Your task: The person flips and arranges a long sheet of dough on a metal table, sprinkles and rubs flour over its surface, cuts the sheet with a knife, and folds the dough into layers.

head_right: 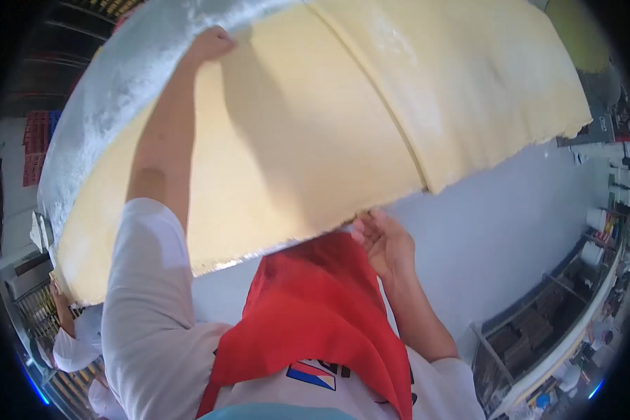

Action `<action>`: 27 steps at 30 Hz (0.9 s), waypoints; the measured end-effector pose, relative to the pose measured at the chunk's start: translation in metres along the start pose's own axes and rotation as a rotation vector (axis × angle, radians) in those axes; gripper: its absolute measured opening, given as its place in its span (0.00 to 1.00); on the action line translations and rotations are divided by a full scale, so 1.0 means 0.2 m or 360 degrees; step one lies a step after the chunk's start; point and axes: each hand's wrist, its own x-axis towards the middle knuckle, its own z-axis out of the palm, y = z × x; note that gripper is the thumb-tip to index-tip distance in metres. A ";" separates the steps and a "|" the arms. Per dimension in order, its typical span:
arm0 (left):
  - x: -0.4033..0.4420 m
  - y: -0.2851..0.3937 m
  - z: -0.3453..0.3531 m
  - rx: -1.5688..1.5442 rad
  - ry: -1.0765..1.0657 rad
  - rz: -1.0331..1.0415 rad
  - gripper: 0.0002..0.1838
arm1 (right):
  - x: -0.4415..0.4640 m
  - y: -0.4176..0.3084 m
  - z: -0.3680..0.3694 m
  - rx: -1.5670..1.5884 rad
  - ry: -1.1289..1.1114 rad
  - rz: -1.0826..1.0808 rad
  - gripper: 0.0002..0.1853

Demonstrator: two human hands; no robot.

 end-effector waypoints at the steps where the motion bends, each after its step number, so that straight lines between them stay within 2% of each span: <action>1: 0.02 0.06 0.07 -0.0001 0.0154 0.0052 0.22 | 0.03 -0.02 -0.04 -0.0051 0.0081 0.0031 0.10; 2: 0.02 0.01 0.04 -0.0049 0.0104 0.0023 0.24 | 0.04 0.03 0.03 -0.0048 0.0032 -0.0022 0.10; 3: -0.03 -0.14 -0.11 -0.0158 0.0191 -0.0111 0.26 | 0.03 0.11 0.26 -0.0159 0.0056 -0.0042 0.09; 4: -0.03 -0.10 -0.13 -0.0125 0.0072 -0.0190 0.28 | 0.03 0.13 0.24 -0.0246 0.0098 -0.0066 0.09; 5: -0.02 -0.11 -0.13 -0.0134 0.0108 -0.0153 0.28 | 0.04 0.16 0.27 -0.0234 0.0092 -0.0117 0.09; 7: 0.01 -0.12 -0.09 0.0056 0.0063 -0.0290 0.24 | 0.05 0.20 0.31 -0.0822 0.0247 -0.0444 0.11; 8: 0.02 -0.15 -0.07 0.0041 0.0085 -0.0272 0.24 | 0.04 0.21 0.34 -0.0822 0.0254 -0.0476 0.11; 10: 0.06 -0.19 -0.01 -0.0334 0.0236 -0.0193 0.23 | 0.00 0.24 0.42 -0.0802 0.0439 -0.0770 0.12; 12: 0.17 -0.29 0.06 -0.0175 0.0417 0.0149 0.18 | -0.02 0.30 0.49 -0.0633 0.0531 -0.0686 0.11; 13: 0.16 -0.28 0.00 -0.0250 0.0090 0.0163 0.15 | -0.02 0.33 0.49 -0.0654 0.0482 -0.0632 0.11; 14: 0.32 -0.36 0.06 0.0198 -0.0011 0.0497 0.20 | -0.02 0.36 0.48 -0.0667 0.0432 -0.0583 0.12; 15: 0.29 -0.33 0.00 0.0161 -0.0175 0.0419 0.21 | -0.02 0.38 0.47 -0.0755 0.0403 -0.0572 0.12; 17: 0.21 -0.24 -0.08 0.0116 -0.0167 0.0331 0.20 | -0.04 0.42 0.46 -0.0680 0.0452 -0.0626 0.11; 18: 0.20 -0.21 -0.12 0.0122 -0.0160 0.0348 0.20 | -0.01 0.42 0.46 -0.0566 0.0361 -0.0765 0.10; 20: 0.12 -0.15 -0.17 -0.0131 -0.0217 0.0017 0.21 | 0.02 0.44 0.48 -0.0436 0.0238 -0.0890 0.08; 21: 0.10 -0.13 -0.18 -0.0105 -0.0206 0.0017 0.21 | 0.01 0.44 0.52 0.0022 0.0047 -0.0827 0.07; 22: 0.10 -0.13 -0.17 0.0134 -0.0223 0.0104 0.21 | 0.00 0.44 0.54 0.0476 -0.0148 -0.0753 0.06; 23: 0.11 -0.13 -0.17 0.0371 -0.0232 0.0178 0.22 | 0.02 0.44 0.55 0.0489 -0.0179 -0.0751 0.06; 24: 0.13 -0.14 -0.19 0.0396 -0.0204 0.0161 0.22 | 0.04 0.45 0.55 0.0601 -0.0141 -0.0666 0.07; 26: 0.17 -0.17 -0.20 0.0205 -0.0275 0.0226 0.25 | 0.08 0.43 0.57 0.0722 -0.0129 -0.0564 0.09; 27: 0.18 -0.20 -0.19 0.0224 -0.0261 0.0218 0.25 | 0.09 0.41 0.56 0.0701 -0.0292 -0.0457 0.12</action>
